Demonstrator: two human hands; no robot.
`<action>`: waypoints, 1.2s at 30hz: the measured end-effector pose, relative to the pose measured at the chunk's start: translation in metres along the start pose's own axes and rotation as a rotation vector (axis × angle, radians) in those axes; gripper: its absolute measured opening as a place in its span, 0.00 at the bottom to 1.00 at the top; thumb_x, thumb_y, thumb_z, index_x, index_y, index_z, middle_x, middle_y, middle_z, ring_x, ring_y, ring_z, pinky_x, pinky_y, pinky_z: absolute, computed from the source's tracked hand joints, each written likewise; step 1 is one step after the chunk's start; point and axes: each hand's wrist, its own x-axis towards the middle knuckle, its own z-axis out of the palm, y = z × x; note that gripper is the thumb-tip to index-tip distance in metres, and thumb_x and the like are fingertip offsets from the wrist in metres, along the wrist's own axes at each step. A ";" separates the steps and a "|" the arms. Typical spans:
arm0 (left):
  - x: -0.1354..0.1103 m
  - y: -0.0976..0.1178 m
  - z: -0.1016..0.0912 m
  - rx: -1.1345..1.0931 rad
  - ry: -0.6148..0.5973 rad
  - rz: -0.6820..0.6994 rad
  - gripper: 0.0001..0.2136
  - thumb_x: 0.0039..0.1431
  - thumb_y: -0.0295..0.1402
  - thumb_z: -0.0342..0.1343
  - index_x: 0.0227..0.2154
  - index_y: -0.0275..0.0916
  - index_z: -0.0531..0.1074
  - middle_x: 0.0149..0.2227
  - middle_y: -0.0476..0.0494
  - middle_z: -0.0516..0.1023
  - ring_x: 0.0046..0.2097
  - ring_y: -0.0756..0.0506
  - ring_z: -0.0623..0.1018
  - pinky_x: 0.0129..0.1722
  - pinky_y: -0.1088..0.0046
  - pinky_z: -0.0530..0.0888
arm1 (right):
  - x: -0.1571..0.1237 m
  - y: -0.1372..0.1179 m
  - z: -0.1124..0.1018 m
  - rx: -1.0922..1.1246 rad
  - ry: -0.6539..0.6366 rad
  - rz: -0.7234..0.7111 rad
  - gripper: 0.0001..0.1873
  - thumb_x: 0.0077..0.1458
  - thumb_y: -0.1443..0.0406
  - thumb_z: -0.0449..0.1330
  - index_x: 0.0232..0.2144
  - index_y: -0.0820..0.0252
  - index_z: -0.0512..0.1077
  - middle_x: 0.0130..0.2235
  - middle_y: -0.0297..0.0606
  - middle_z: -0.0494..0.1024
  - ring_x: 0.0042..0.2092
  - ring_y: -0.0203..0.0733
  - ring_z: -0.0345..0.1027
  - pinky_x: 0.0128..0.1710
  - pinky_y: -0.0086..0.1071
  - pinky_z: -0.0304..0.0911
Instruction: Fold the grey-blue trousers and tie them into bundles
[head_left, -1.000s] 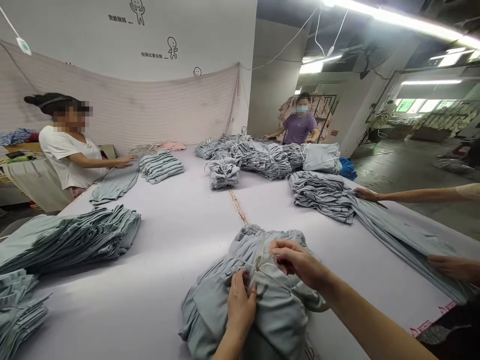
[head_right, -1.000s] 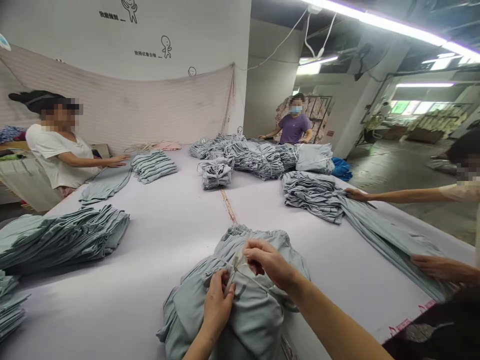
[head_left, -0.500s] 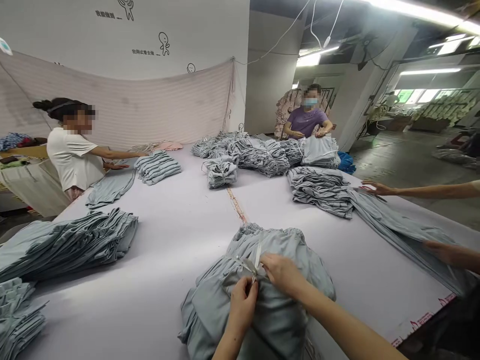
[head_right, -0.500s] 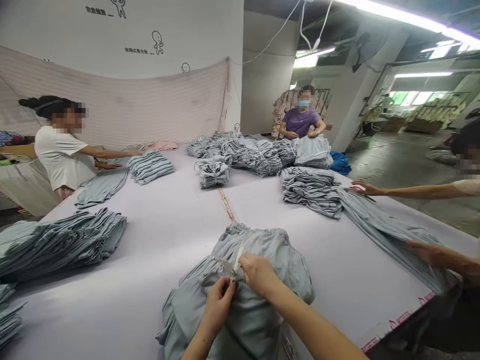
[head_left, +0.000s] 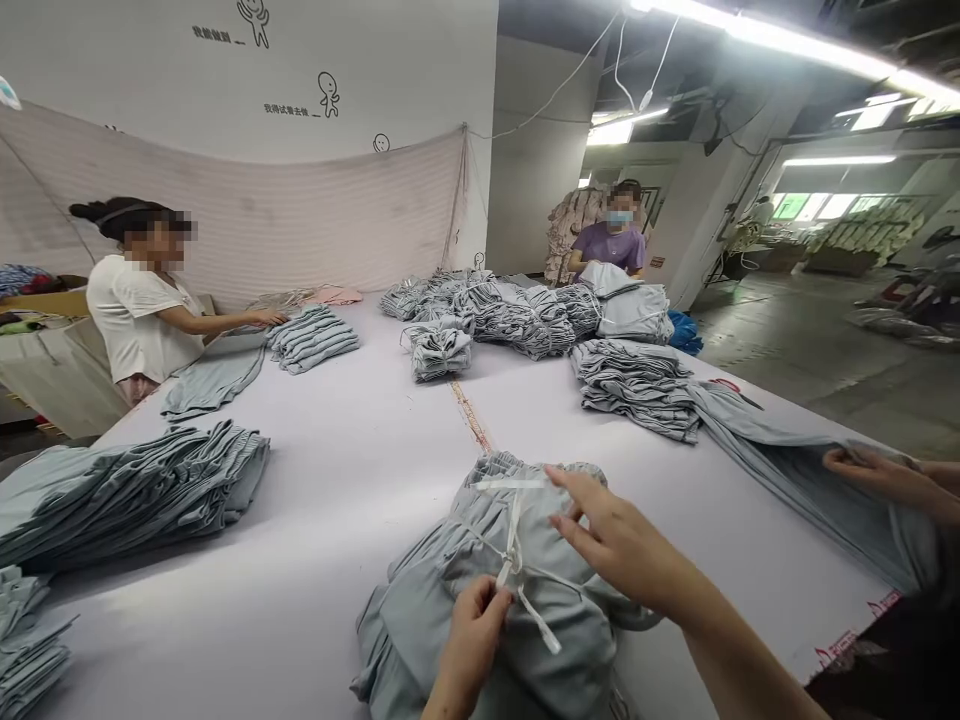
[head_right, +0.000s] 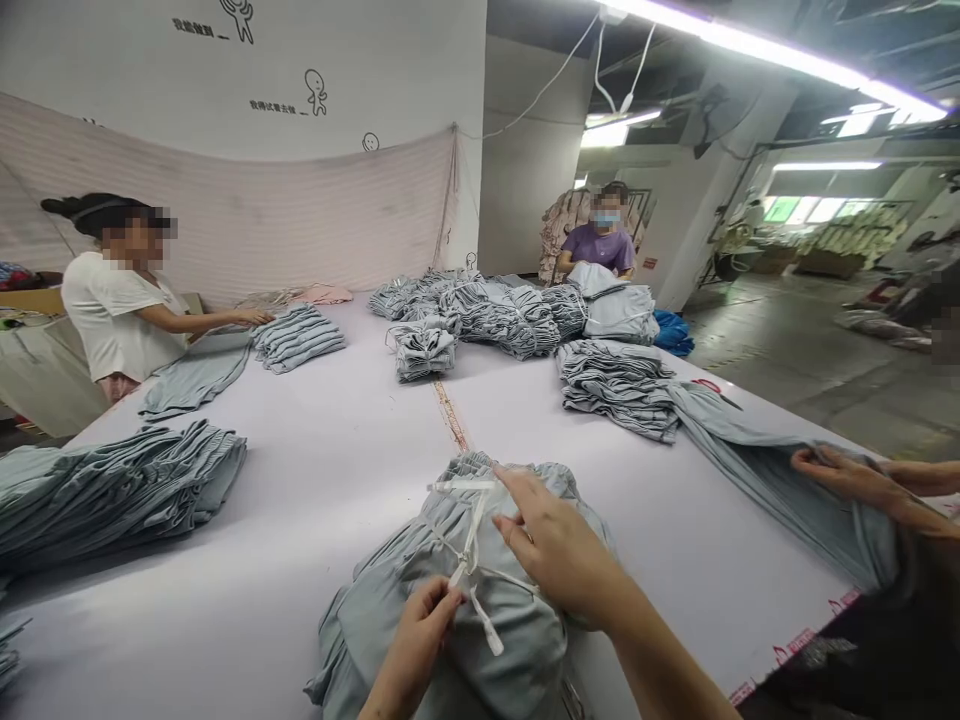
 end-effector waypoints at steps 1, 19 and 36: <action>-0.003 0.000 -0.001 -0.016 0.000 -0.013 0.15 0.53 0.47 0.51 0.23 0.39 0.65 0.20 0.54 0.59 0.24 0.51 0.60 0.26 0.73 0.56 | 0.005 0.010 0.015 -0.079 -0.017 0.044 0.21 0.60 0.62 0.47 0.53 0.58 0.66 0.51 0.47 0.72 0.45 0.45 0.68 0.45 0.39 0.63; 0.029 0.024 0.019 -0.407 0.018 -0.214 0.15 0.43 0.44 0.60 0.26 0.40 0.64 0.22 0.51 0.69 0.26 0.50 0.71 0.28 0.72 0.69 | 0.021 0.057 0.115 -0.022 0.018 0.126 0.06 0.53 0.70 0.52 0.25 0.58 0.63 0.31 0.35 0.68 0.34 0.38 0.63 0.37 0.31 0.58; 0.032 0.018 -0.002 -0.125 0.137 -0.017 0.08 0.46 0.39 0.55 0.23 0.41 0.63 0.24 0.52 0.69 0.28 0.49 0.70 0.30 0.71 0.69 | -0.005 0.020 0.093 0.934 -0.215 0.462 0.05 0.42 0.66 0.54 0.18 0.60 0.62 0.29 0.34 0.68 0.31 0.34 0.59 0.31 0.28 0.56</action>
